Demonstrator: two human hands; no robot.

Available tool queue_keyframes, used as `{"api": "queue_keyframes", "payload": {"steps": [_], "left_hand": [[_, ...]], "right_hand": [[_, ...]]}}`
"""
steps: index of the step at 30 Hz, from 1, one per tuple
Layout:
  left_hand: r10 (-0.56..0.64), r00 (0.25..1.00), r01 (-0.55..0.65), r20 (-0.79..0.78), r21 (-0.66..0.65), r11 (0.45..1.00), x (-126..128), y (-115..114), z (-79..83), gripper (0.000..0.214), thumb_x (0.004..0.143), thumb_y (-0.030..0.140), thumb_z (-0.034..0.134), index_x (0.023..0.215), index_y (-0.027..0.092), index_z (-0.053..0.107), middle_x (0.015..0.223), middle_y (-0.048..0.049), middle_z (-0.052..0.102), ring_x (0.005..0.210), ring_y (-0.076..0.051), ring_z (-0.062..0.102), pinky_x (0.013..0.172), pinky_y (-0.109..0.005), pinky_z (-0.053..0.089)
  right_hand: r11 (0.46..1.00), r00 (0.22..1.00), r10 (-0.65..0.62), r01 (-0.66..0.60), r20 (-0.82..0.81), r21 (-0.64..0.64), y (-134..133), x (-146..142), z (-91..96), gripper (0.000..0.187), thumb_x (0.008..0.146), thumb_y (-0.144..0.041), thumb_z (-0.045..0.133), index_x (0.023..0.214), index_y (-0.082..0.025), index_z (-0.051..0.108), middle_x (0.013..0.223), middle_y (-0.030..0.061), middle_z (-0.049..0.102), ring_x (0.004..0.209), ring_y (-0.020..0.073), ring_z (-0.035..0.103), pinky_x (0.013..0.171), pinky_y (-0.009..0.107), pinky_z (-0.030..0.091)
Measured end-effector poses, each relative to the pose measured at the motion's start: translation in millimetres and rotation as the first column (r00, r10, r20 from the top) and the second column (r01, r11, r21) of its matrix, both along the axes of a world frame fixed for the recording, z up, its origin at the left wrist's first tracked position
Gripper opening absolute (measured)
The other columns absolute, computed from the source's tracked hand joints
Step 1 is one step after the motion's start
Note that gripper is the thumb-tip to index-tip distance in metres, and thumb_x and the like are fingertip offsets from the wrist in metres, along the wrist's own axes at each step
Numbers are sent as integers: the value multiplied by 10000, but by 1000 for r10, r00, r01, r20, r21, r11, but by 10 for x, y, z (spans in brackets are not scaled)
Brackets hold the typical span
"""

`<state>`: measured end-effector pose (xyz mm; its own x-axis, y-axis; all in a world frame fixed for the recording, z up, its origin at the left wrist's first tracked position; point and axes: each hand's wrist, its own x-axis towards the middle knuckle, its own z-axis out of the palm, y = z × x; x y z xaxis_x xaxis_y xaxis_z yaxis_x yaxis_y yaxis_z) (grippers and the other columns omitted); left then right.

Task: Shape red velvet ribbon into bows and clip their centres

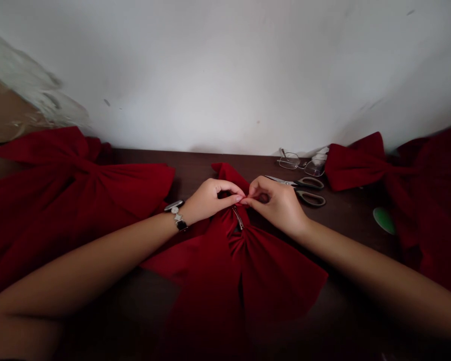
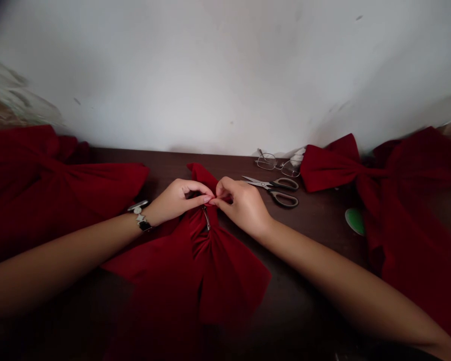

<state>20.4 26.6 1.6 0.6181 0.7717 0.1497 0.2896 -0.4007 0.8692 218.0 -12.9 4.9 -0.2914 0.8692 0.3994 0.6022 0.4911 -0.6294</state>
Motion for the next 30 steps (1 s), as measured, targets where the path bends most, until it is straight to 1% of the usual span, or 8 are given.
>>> {"api": "queue_keyframes", "payload": {"steps": [6, 9, 14, 19, 22, 25, 27, 30], "left_hand": [[-63, 998, 62, 14, 16, 998, -26, 22, -10, 209, 856, 316, 607, 925, 153, 720, 935, -56, 743, 868, -160, 674, 839, -262, 499], [-79, 997, 79, 8, -15, 997, -25, 41, -17, 225, 845, 340, 627, 910, 147, 721, 913, -56, 744, 849, -157, 672, 814, -254, 500], [-62, 998, 61, -4, -60, 996, -7, 62, -19, 224, 856, 338, 615, 873, 145, 727, 878, -50, 742, 801, -147, 665, 776, -248, 498], [-19, 1000, 20, 19, -73, 997, 9, 39, -17, 218, 856, 332, 614, 863, 137, 713, 858, -53, 738, 789, -145, 666, 775, -255, 504], [-22, 999, 26, 34, -104, 994, 16, 28, -16, 208, 862, 318, 607, 867, 134, 703, 843, -54, 737, 777, -140, 673, 774, -254, 513], [-21, 999, 26, 43, -121, 992, 17, 31, -20, 203, 859, 313, 610, 862, 131, 700, 842, -59, 738, 776, -143, 678, 780, -265, 522], [-21, 999, 27, 50, -130, 991, 16, 35, -22, 201, 859, 311, 610, 864, 131, 699, 845, -61, 739, 781, -144, 680, 788, -270, 525], [-20, 998, 28, 54, -137, 990, 14, 36, -23, 198, 863, 307, 607, 869, 132, 700, 856, -60, 740, 793, -140, 682, 797, -267, 524]], "right_hand": [[999, 998, 18, -21, -59, -49, 22, 17, 1, 194, 757, -208, 736, 791, -195, 546, 683, -17, 665, 593, 108, 570, 574, 224, 416], [997, 997, 35, -39, -71, -59, 31, 23, -16, 197, 760, -216, 736, 805, -196, 546, 679, -19, 670, 583, 106, 572, 578, 226, 422], [996, 995, 65, -69, -73, -58, 54, 40, -61, 204, 780, -271, 729, 823, -197, 543, 663, -17, 669, 583, 116, 585, 579, 238, 420], [993, 991, 117, -118, -70, -15, 111, 107, -50, 185, 783, -299, 712, 849, -195, 573, 749, 7, 666, 644, 125, 589, 614, 245, 446], [991, 976, 97, -113, -197, -72, 164, 158, -34, 59, 852, -240, 592, 878, -190, 572, 775, 20, 671, 684, 130, 618, 659, 252, 471], [979, 951, 78, -130, -299, -157, 216, 184, -48, 52, 856, -208, 550, 886, -176, 579, 790, 33, 673, 729, 138, 634, 689, 259, 480], [966, 957, 91, -152, -276, -208, 238, 182, -68, 67, 832, -222, 582, 860, -165, 604, 771, 29, 656, 678, 125, 599, 640, 246, 462], [948, 968, 136, -189, -210, -255, 240, 163, -83, 103, 807, -253, 624, 825, -154, 642, 693, 7, 608, 568, 93, 493, 547, 226, 397]]}}
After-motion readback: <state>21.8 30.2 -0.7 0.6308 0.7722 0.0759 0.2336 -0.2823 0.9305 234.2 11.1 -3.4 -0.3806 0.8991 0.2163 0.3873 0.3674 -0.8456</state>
